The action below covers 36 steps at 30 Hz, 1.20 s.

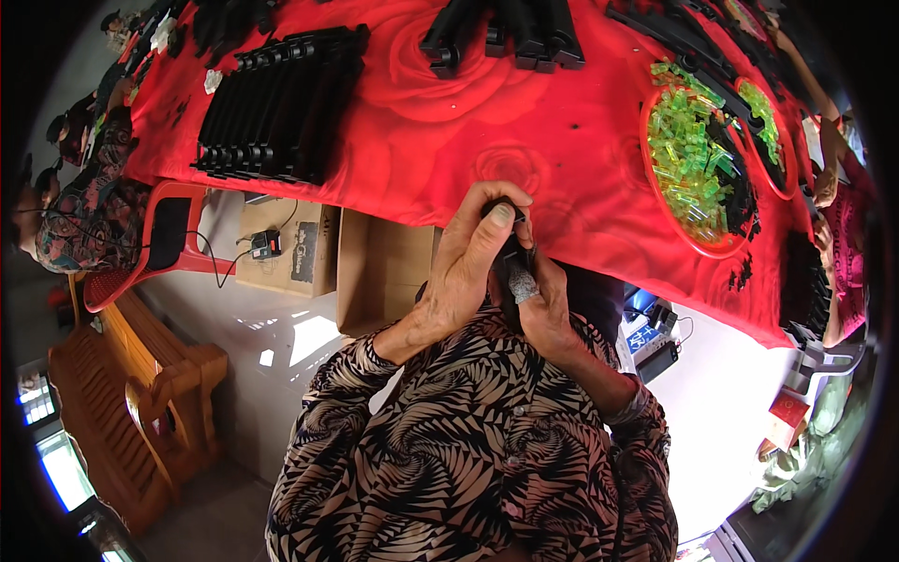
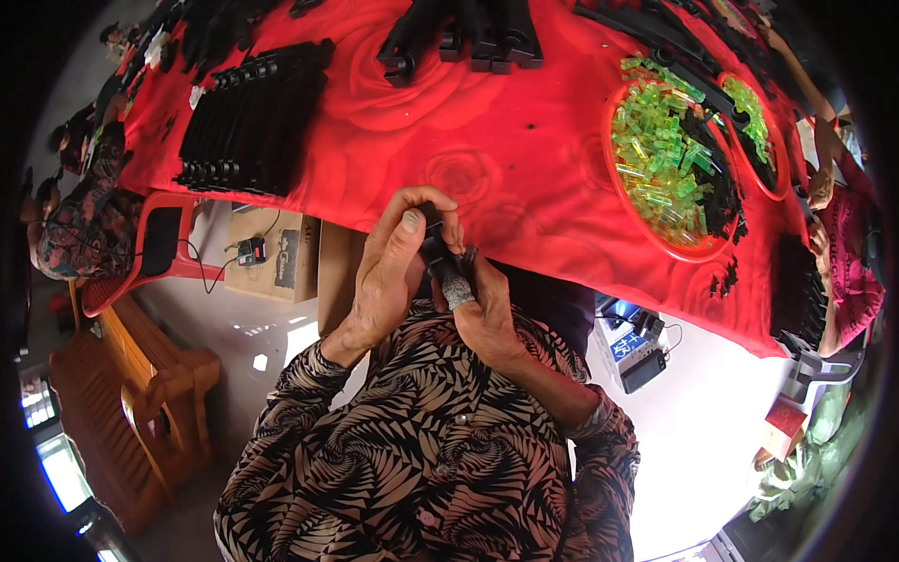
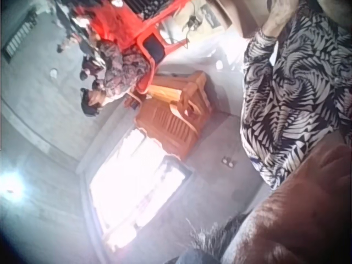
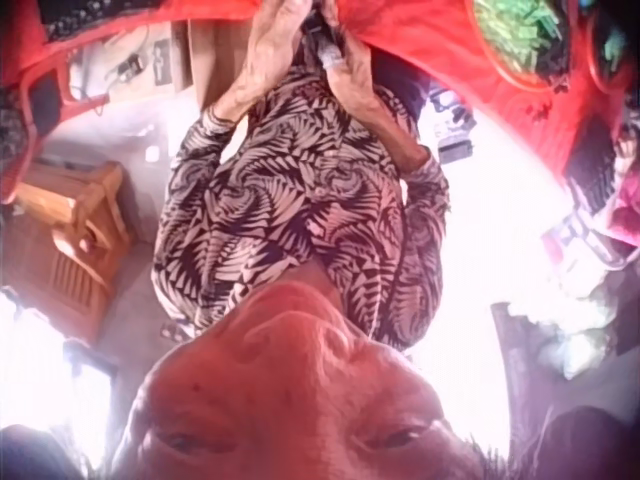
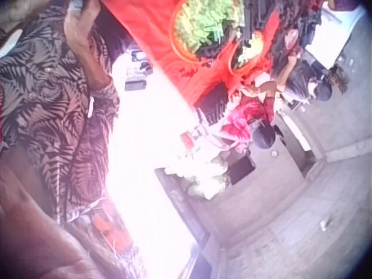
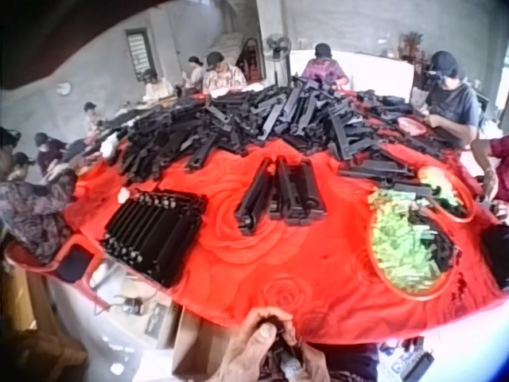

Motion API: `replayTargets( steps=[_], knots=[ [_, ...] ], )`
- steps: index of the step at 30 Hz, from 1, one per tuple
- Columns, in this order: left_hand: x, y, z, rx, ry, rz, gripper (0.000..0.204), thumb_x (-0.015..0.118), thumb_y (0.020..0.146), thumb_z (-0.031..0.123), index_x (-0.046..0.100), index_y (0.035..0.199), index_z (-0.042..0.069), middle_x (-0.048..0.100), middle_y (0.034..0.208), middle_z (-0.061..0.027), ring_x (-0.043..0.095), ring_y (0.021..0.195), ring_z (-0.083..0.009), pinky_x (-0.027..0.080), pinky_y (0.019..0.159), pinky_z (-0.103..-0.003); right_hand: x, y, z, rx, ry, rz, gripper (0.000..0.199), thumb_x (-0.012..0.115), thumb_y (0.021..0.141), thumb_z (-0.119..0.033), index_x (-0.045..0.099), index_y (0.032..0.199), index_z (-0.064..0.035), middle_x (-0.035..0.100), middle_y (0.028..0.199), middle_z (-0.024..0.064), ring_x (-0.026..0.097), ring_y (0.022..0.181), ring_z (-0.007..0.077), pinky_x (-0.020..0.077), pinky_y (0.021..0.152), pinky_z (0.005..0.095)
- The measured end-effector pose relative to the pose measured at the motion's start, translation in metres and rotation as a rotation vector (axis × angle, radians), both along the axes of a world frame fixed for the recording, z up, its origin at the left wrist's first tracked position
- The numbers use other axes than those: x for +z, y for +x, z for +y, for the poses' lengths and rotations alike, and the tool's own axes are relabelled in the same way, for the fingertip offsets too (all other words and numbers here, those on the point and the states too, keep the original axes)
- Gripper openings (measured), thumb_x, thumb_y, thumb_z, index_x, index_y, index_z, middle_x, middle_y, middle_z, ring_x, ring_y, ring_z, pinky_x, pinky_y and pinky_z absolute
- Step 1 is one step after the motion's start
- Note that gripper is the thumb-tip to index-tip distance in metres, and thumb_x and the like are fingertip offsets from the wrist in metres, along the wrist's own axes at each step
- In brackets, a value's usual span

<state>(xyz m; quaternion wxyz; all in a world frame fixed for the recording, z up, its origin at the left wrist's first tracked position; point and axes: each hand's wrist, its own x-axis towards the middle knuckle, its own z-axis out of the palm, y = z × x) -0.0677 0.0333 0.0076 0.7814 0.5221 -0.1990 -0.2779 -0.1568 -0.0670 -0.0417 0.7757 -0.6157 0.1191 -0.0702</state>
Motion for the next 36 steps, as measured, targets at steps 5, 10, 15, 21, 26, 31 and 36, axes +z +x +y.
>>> replayTargets(
  steps=[5,10,15,21,26,31,36],
  knots=[
    [-0.002,-0.001,0.003,0.052,0.064,0.020,0.039,0.043,0.104,0.038,0.050,0.116,0.001,0.052,0.092,-0.0071,0.051,0.088,-0.0155,0.044,0.084,-0.030,0.006,0.004,-0.003,0.058,-0.069,0.050,0.012,0.046,0.093,-0.004,0.054,0.099,0.0008,0.058,0.074,0.0046,0.055,0.064,0.0105,0.0438,0.056,0.0264],
    [-0.007,0.016,-0.003,0.139,-0.099,0.140,0.037,0.040,0.105,0.034,0.051,0.116,0.001,0.054,0.089,-0.0086,0.054,0.086,-0.0180,0.045,0.083,-0.031,-0.002,0.011,0.002,-0.017,-0.228,-0.109,0.021,0.048,0.101,-0.011,0.052,0.117,0.0020,0.064,0.085,0.0062,0.059,0.072,0.0120,0.0489,0.066,0.0263],
    [-0.014,0.036,0.008,0.186,-0.142,0.202,0.036,0.034,0.105,0.032,0.051,0.115,0.002,0.052,0.086,-0.0080,0.052,0.083,-0.0194,0.043,0.083,-0.036,-0.014,-0.007,-0.014,0.209,-0.219,0.063,0.028,0.043,0.101,-0.006,0.050,0.126,0.0040,0.065,0.106,0.0110,0.061,0.089,0.0149,0.0481,0.084,0.0291],
    [-0.017,0.031,0.009,0.192,-0.174,0.228,0.033,0.036,0.105,0.028,0.052,0.112,0.000,0.053,0.086,-0.0072,0.053,0.083,-0.0180,0.045,0.081,-0.033,-0.023,-0.006,-0.007,0.179,-0.297,0.043,0.022,0.041,0.100,0.000,0.050,0.119,0.0047,0.066,0.102,0.0108,0.061,0.080,0.0120,0.0501,0.074,0.0265],
    [-0.015,0.025,0.004,0.166,-0.148,0.215,0.035,0.035,0.106,0.030,0.052,0.112,0.000,0.052,0.088,-0.0077,0.052,0.084,-0.0177,0.045,0.081,-0.032,-0.024,-0.003,-0.010,0.196,-0.330,0.030,0.015,0.039,0.098,0.004,0.049,0.108,0.0050,0.064,0.090,0.0099,0.060,0.071,0.0133,0.0515,0.065,0.0272],
    [-0.014,0.018,0.000,0.163,-0.152,0.158,0.038,0.032,0.107,0.033,0.051,0.113,0.001,0.051,0.089,-0.0075,0.051,0.085,-0.0172,0.044,0.082,-0.032,-0.033,-0.002,-0.010,0.149,-0.321,-0.042,0.026,0.046,0.072,0.014,0.043,0.098,0.0099,0.058,0.066,0.0154,0.058,0.053,0.0249,0.0483,0.053,0.0352],
    [-0.025,0.018,0.000,0.173,-0.186,0.191,0.041,0.028,0.107,0.035,0.051,0.114,0.001,0.051,0.088,-0.0069,0.050,0.085,-0.0170,0.044,0.082,-0.032,-0.041,-0.004,-0.006,0.114,-0.398,-0.056,0.026,0.050,0.070,0.011,0.044,0.095,0.0103,0.057,0.066,0.0186,0.058,0.052,0.0309,0.0479,0.053,0.0378]
  ],
)
